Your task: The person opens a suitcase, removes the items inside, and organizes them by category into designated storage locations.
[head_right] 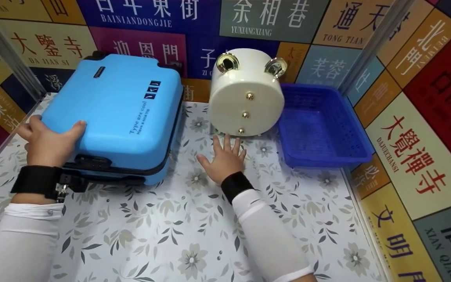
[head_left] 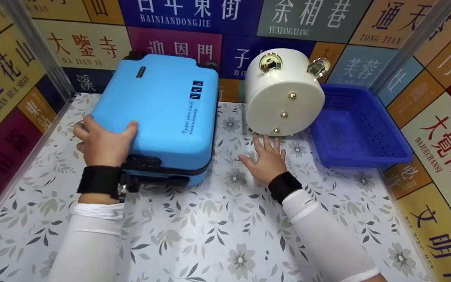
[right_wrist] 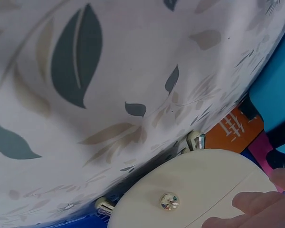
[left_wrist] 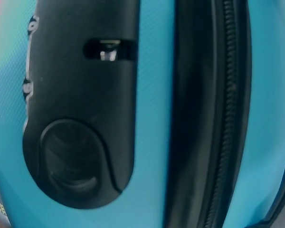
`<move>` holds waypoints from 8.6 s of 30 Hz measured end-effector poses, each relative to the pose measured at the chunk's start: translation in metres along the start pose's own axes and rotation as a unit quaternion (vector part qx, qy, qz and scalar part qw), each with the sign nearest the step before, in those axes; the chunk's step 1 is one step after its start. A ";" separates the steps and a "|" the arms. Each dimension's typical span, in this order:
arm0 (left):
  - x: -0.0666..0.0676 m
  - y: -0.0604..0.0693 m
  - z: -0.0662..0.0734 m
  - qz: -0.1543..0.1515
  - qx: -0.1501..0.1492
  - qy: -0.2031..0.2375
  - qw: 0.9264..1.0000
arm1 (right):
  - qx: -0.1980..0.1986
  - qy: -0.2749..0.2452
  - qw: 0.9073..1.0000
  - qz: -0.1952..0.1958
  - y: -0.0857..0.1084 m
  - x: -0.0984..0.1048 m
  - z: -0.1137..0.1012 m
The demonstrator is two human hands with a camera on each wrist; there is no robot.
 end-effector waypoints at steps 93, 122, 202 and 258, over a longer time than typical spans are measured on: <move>-0.061 0.039 0.077 -0.133 -0.333 -0.181 0.916 | 0.050 -0.138 0.988 0.051 -0.002 0.005 -0.011; -0.062 0.041 0.077 -0.105 -0.330 -0.164 0.924 | 0.097 -0.133 0.985 0.057 0.014 0.016 -0.017; -0.054 0.096 0.062 -0.018 -0.293 -0.213 0.932 | 0.072 -0.093 0.991 0.060 0.042 0.016 -0.044; -0.060 0.108 0.073 -0.087 -0.471 -0.147 0.866 | -0.002 -0.071 0.994 0.077 -0.026 0.022 -0.028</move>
Point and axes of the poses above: each hand's wrist, its own y-axis away from the middle knuckle, its own x-axis out of the back of the hand, z = x × y, the point moved 9 cm from there along -y, towards the middle knuckle, and after that the axes turned 1 degree about y, right-handed, at the moved point
